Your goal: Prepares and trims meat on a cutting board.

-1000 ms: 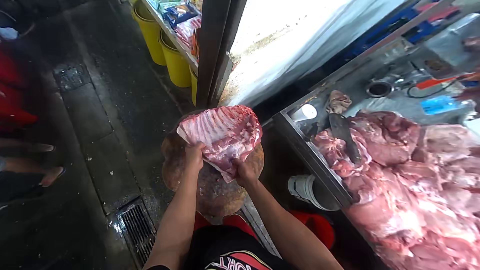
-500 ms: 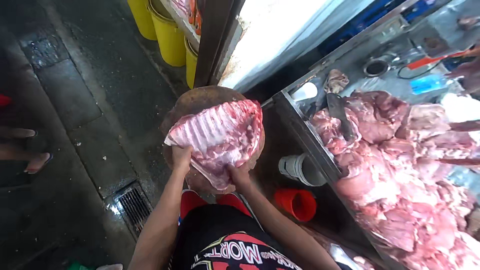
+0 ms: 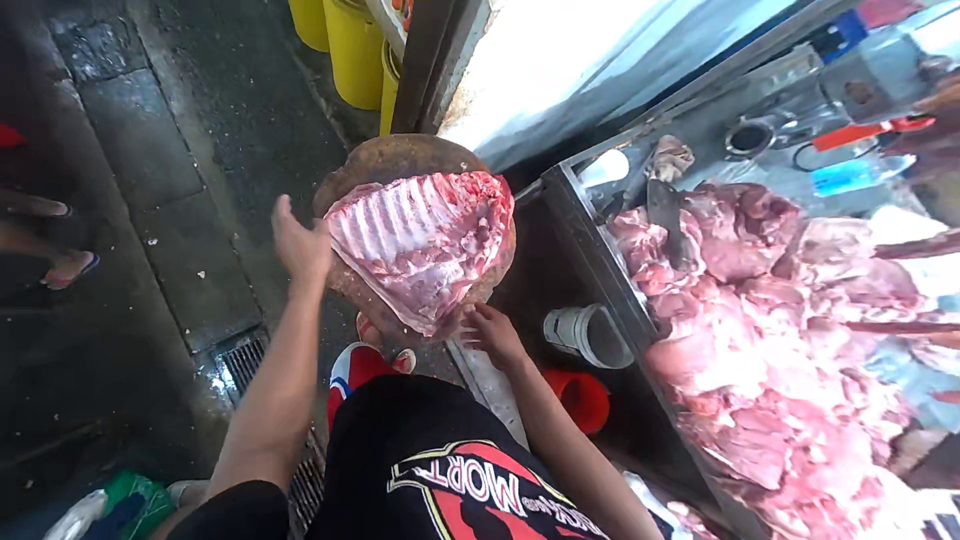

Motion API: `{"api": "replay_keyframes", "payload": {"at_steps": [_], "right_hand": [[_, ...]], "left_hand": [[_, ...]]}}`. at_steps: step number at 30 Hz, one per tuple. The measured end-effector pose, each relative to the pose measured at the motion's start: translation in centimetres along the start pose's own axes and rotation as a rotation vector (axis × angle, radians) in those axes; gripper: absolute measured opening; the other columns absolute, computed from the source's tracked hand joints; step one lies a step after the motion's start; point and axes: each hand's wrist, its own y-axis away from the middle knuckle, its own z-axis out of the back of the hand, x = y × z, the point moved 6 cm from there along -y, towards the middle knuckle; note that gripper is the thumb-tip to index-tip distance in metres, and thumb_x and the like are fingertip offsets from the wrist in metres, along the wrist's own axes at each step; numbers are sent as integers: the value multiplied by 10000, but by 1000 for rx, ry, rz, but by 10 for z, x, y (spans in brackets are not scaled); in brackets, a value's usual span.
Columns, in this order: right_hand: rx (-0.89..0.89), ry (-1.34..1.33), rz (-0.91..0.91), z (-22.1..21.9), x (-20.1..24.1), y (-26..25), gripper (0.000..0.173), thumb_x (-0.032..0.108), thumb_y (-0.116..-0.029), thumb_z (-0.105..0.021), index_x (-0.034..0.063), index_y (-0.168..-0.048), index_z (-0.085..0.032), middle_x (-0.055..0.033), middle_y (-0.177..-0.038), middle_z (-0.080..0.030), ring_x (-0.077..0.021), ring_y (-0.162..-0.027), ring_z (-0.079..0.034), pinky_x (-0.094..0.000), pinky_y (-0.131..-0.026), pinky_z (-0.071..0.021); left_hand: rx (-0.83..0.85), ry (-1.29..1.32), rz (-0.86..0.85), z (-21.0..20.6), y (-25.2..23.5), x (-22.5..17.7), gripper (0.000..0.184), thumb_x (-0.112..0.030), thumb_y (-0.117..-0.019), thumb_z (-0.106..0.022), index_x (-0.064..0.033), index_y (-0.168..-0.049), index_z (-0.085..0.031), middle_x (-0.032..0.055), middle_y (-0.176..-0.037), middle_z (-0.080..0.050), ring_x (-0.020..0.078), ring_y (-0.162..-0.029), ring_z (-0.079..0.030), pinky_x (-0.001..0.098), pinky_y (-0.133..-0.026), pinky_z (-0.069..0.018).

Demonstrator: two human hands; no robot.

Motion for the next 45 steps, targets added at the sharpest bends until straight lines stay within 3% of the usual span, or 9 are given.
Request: {"api": "replay_keyframes", "payload": {"at_steps": [3, 8, 12, 19, 26, 32, 36, 41, 45], "right_hand": [[-16, -212, 44, 9, -16, -7, 542, 301, -1077, -552, 59, -1537, -400, -228, -1224, -669, -331, -925, -737, -482, -755, -640], [82, -360, 193, -21, 8, -22, 569, 282, -1059, -591, 66, -1539, -375, -229, -1257, -646, -331, -1011, -717, -496, -827, -631], [102, -372, 189, -58, 13, -21, 370, 273, -1063, -582, 1, -1312, -548, -200, -927, -713, -288, -714, -719, -440, -622, -630], [123, -265, 110, -85, -7, 10, 542, 266, -1044, -620, 45, -1470, -367, -234, -973, -712, -330, -705, -746, -476, -611, -658], [130, 53, 95, -1, -42, 2, 456, 322, -1063, -575, 54, -1427, -519, -190, -1143, -712, -303, -867, -751, -458, -721, -647], [26, -83, -70, 58, -124, 5, 387, 241, -1083, -515, 46, -1417, -510, -205, -1124, -714, -316, -840, -743, -456, -699, -629], [17, -52, -160, 66, -179, 1, 422, 250, -1071, -546, 53, -1442, -502, -213, -1150, -709, -328, -869, -744, -474, -732, -633], [107, 12, -196, 65, -193, -8, 319, 155, -1074, -512, 22, -1361, -559, -195, -1149, -708, -307, -875, -735, -457, -741, -620], [73, 131, -152, 69, -168, -18, 396, 351, -1101, -503, 3, -1251, -618, -150, -1069, -736, -269, -840, -740, -434, -722, -620]], "left_hand": [[226, -171, -296, -72, 79, -49, 782, -315, -901, -737, -49, -1553, -398, 228, -1548, -460, 391, -1438, -445, 612, -1168, -381], [524, -661, -587, -196, 149, -53, 1058, -574, -734, -802, -399, -1629, -266, 85, -1746, -17, 522, -1552, -9, 863, -1091, -95], [550, -760, -616, -185, 150, -43, 1037, -421, -717, -855, -418, -1602, -314, 53, -1744, -77, 519, -1543, -96, 845, -1090, -159], [593, -841, -625, -161, 160, -9, 1011, -375, -805, -751, -420, -1640, -184, 5, -1751, 25, 426, -1584, 20, 787, -1161, -71], [570, -840, -668, -185, 171, -14, 1012, -620, -828, -693, -434, -1648, -130, -3, -1745, 109, 441, -1576, 89, 803, -1149, -8], [561, -661, -690, -164, 174, -20, 849, -550, -875, -691, -418, -1615, -298, -11, -1748, -76, 422, -1584, -45, 787, -1162, -77], [444, -333, -632, -120, 174, -3, 670, -374, -955, -653, -254, -1575, -430, 29, -1668, -345, 289, -1543, -302, 628, -1210, -291], [234, -25, -143, -58, 180, 58, 378, -188, -1019, -600, -56, -1373, -601, 153, -1274, -667, 280, -1138, -663, 507, -981, -548], [396, 439, 370, -86, 201, 96, 345, -173, -1073, -502, 1, -1367, -553, 171, -1118, -728, 239, -862, -729, 402, -755, -610]]}}
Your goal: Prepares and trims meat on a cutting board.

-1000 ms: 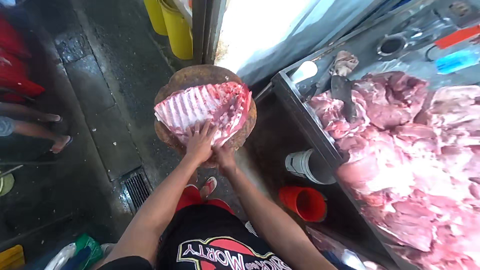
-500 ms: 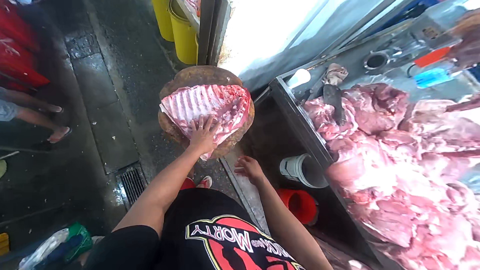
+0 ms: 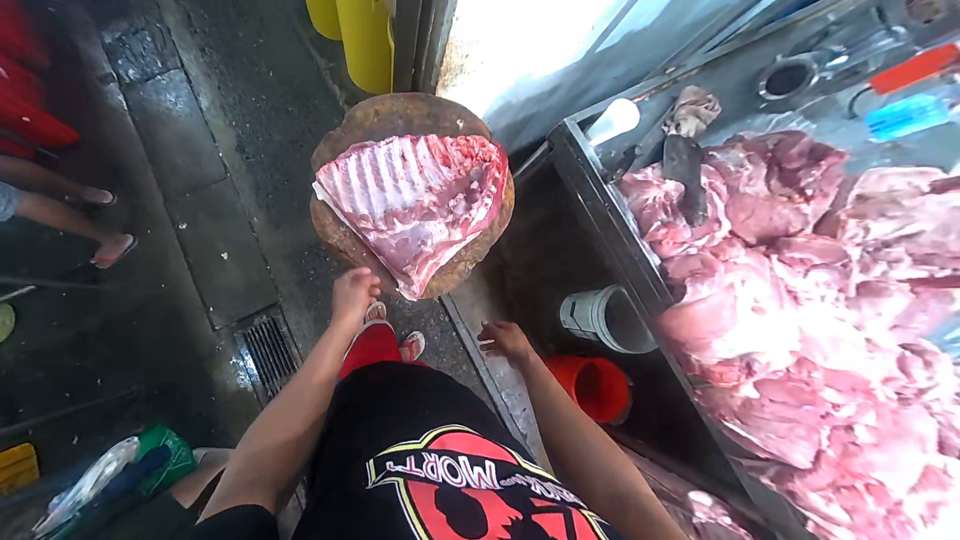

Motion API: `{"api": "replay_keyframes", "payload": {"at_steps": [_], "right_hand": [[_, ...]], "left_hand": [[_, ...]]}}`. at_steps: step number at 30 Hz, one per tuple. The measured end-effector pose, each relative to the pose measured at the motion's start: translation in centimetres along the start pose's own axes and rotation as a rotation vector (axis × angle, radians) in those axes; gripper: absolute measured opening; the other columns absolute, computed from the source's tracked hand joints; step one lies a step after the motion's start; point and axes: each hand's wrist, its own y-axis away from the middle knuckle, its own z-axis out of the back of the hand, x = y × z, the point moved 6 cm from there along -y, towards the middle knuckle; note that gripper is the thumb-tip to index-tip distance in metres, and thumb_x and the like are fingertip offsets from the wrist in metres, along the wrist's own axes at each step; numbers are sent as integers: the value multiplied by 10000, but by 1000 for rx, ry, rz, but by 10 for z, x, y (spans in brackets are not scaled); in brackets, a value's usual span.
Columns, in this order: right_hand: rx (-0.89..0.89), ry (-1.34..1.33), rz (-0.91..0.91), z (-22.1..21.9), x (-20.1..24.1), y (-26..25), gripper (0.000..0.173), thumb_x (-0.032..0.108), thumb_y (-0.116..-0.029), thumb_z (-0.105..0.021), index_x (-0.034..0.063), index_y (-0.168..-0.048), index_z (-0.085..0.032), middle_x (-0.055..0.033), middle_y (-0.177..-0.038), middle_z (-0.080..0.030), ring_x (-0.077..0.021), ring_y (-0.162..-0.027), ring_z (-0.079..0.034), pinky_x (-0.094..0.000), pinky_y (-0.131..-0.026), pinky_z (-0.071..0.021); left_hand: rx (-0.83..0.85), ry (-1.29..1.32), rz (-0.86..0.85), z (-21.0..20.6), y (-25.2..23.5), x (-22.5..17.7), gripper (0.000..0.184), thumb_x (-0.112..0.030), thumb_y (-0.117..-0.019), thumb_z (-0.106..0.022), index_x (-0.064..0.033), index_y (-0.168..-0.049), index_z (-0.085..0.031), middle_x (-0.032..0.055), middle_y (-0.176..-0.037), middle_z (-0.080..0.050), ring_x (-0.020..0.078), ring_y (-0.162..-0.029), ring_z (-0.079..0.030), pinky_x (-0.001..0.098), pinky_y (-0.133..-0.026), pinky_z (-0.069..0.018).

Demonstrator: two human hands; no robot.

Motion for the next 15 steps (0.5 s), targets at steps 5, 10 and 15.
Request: {"api": "replay_keyframes", "payload": {"at_steps": [5, 10, 15], "right_hand": [[-59, -59, 37, -7, 32, 0, 425, 364, -1099, -493, 3, -1295, -603, -176, -1105, -730, -286, -845, -743, -452, -730, -626], [44, -9, -22, -46, 28, 5, 385, 285, -1100, -491, 20, -1371, -558, -201, -1139, -709, -309, -865, -733, -461, -739, -621], [104, 91, -47, -73, 30, 16, 385, 259, -1094, -516, 22, -1397, -541, -203, -1145, -698, -296, -857, -730, -445, -728, -618]], "left_hand": [[176, 461, 261, -60, -4, 12, 328, -89, -1048, -453, 20, -1348, -529, 190, -1153, -680, 277, -977, -704, 446, -845, -598], [422, 508, 415, -90, 11, 29, 371, -164, -1086, -432, -52, -1434, -496, 174, -1244, -670, 283, -997, -708, 453, -830, -598], [604, -100, 369, -46, 8, 13, 426, -220, -1074, -486, -36, -1457, -506, 193, -1338, -638, 281, -976, -722, 436, -834, -609]]}}
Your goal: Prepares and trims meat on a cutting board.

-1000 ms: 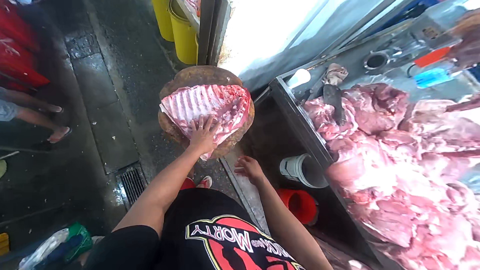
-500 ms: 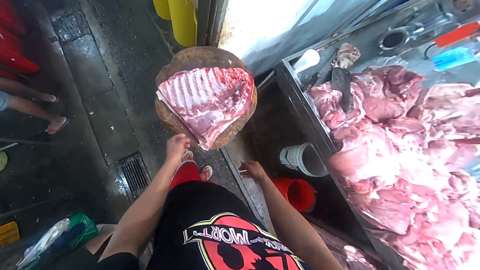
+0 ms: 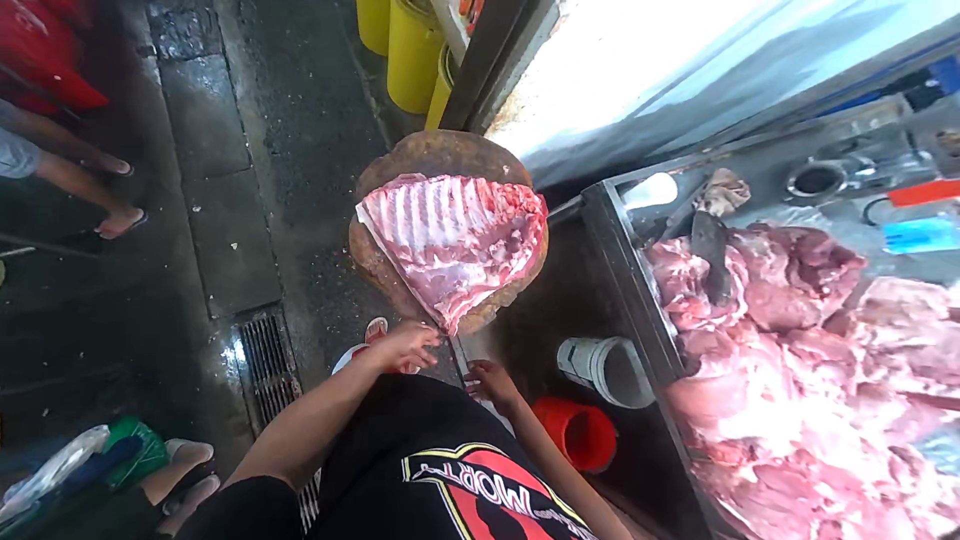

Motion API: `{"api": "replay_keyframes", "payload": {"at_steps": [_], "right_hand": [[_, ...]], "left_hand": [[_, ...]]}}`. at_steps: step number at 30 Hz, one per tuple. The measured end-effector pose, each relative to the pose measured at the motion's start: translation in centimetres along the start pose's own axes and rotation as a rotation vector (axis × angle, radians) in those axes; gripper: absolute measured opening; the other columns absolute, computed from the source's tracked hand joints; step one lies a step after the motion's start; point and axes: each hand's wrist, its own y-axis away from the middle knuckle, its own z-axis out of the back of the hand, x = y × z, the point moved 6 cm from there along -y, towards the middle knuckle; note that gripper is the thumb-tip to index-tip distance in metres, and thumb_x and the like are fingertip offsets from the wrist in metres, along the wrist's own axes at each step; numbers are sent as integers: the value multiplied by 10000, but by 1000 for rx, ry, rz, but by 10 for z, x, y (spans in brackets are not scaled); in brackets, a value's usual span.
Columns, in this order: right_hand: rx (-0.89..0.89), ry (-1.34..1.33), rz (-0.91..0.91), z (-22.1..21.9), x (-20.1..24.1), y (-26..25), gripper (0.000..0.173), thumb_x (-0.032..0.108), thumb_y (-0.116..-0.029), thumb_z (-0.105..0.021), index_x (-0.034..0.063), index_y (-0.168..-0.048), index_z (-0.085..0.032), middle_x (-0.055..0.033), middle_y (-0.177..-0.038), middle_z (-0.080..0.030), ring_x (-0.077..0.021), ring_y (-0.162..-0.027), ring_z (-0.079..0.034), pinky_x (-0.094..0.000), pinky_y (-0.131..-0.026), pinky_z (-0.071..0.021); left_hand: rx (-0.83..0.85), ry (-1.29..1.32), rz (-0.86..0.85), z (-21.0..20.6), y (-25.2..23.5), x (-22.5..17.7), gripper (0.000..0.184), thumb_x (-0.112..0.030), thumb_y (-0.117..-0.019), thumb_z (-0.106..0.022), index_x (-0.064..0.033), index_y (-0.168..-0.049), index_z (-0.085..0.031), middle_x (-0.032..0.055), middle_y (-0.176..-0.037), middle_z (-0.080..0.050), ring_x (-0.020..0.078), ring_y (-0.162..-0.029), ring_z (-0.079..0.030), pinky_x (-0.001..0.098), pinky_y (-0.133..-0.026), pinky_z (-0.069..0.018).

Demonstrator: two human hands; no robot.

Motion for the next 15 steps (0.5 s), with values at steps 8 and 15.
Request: {"api": "replay_keyframes", "payload": {"at_steps": [8, 15], "right_hand": [[-56, -3, -44, 18, 1, -2, 381, 279, -1098, -507, 37, -1388, -556, -197, -1128, -703, -290, -839, -727, -439, -713, -612], [-200, -82, 119, 30, 65, -10, 586, 453, -1073, -524, 122, -1543, -409, -212, -1228, -678, -321, -877, -735, -478, -733, -623]], "left_hand": [[-702, -190, -302, 174, 14, -106, 501, -257, -1007, -616, -39, -1447, -520, 207, -1182, -691, 310, -912, -729, 506, -804, -618], [-880, -265, -394, 204, -10, -156, 364, -315, -1025, -572, -76, -1274, -688, 185, -1142, -713, 328, -998, -702, 577, -877, -564]]}}
